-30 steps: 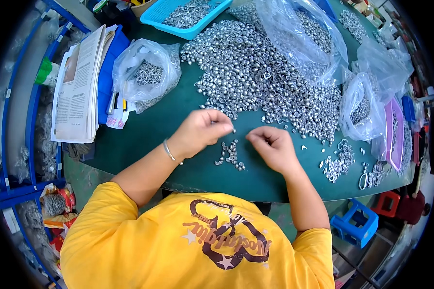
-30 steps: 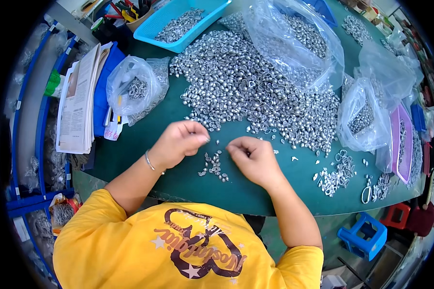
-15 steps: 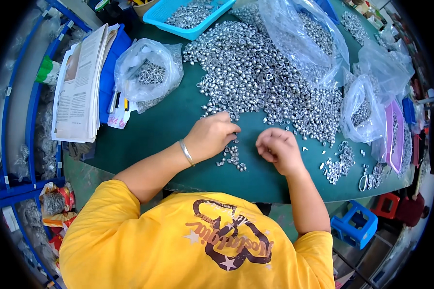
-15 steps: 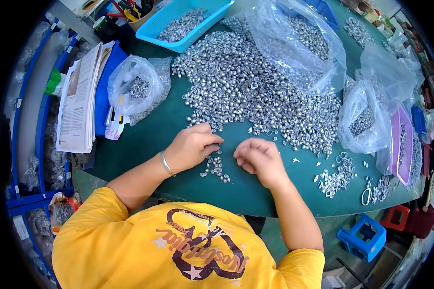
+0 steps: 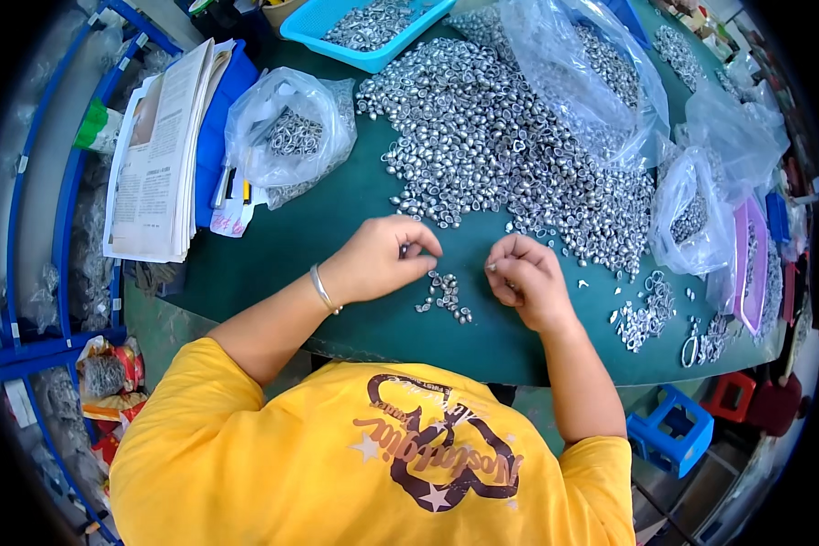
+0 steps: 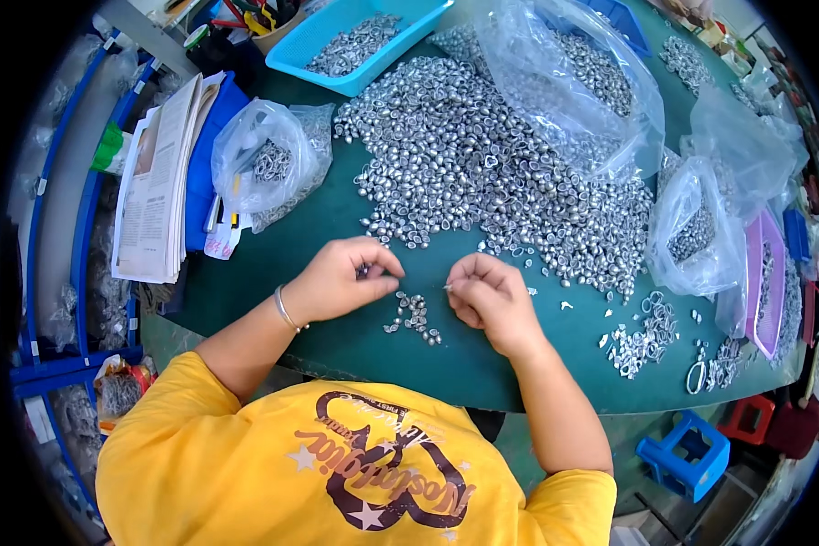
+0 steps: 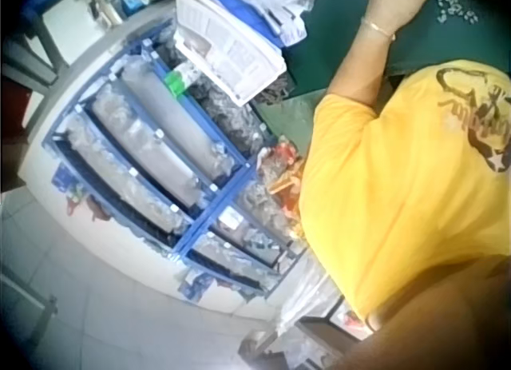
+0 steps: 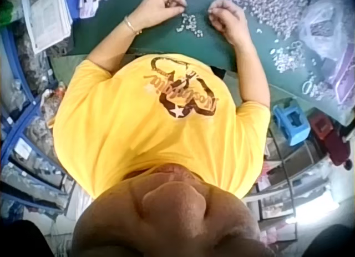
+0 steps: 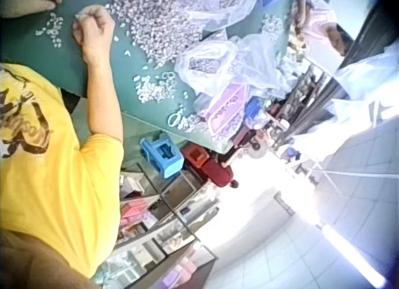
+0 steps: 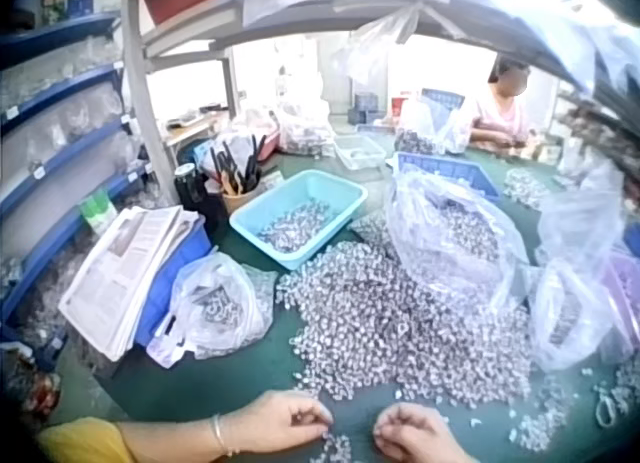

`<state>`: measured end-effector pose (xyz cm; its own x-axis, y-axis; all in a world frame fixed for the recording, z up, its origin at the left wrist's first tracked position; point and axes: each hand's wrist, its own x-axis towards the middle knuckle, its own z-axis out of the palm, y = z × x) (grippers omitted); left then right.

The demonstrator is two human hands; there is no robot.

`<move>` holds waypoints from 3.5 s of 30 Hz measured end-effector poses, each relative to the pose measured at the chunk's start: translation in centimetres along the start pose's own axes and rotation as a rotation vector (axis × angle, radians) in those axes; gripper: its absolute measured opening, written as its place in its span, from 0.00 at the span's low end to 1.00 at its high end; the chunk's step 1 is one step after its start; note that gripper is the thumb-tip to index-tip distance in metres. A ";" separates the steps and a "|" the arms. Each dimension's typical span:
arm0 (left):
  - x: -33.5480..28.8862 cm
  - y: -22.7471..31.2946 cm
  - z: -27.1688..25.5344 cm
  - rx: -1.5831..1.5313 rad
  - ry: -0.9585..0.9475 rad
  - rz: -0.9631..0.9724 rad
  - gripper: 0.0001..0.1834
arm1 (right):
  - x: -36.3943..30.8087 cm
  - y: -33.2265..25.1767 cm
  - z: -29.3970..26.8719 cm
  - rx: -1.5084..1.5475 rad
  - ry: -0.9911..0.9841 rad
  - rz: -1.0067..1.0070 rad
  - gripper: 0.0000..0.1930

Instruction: The person sorts through a pile of small metal decorative parts on a green table, picking them up one by one, turning them over, and placing them into different plastic trays.

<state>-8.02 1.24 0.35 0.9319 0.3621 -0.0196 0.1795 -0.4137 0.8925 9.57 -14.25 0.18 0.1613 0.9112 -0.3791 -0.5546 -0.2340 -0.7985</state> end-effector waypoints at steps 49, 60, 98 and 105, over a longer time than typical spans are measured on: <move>-0.6 0.1 2.9 0.212 0.090 0.216 0.04 | -1.1 1.7 0.8 -1.038 0.085 -0.471 0.04; -1.3 0.2 0.9 -0.010 -0.029 -0.072 0.07 | -1.6 1.2 1.8 -1.325 -0.020 -0.483 0.04; -0.6 0.7 0.7 -0.899 0.029 -0.499 0.03 | -1.4 2.1 2.3 -1.418 0.004 -0.578 0.03; -1.1 1.0 2.1 0.154 -0.067 0.037 0.06 | -1.6 1.4 1.9 -1.047 0.098 -0.337 0.04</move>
<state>-8.24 -1.31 0.33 0.9569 0.2897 -0.0225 0.1859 -0.5508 0.8136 7.01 -15.44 0.55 0.2636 0.9624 -0.0662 0.4884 -0.1923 -0.8512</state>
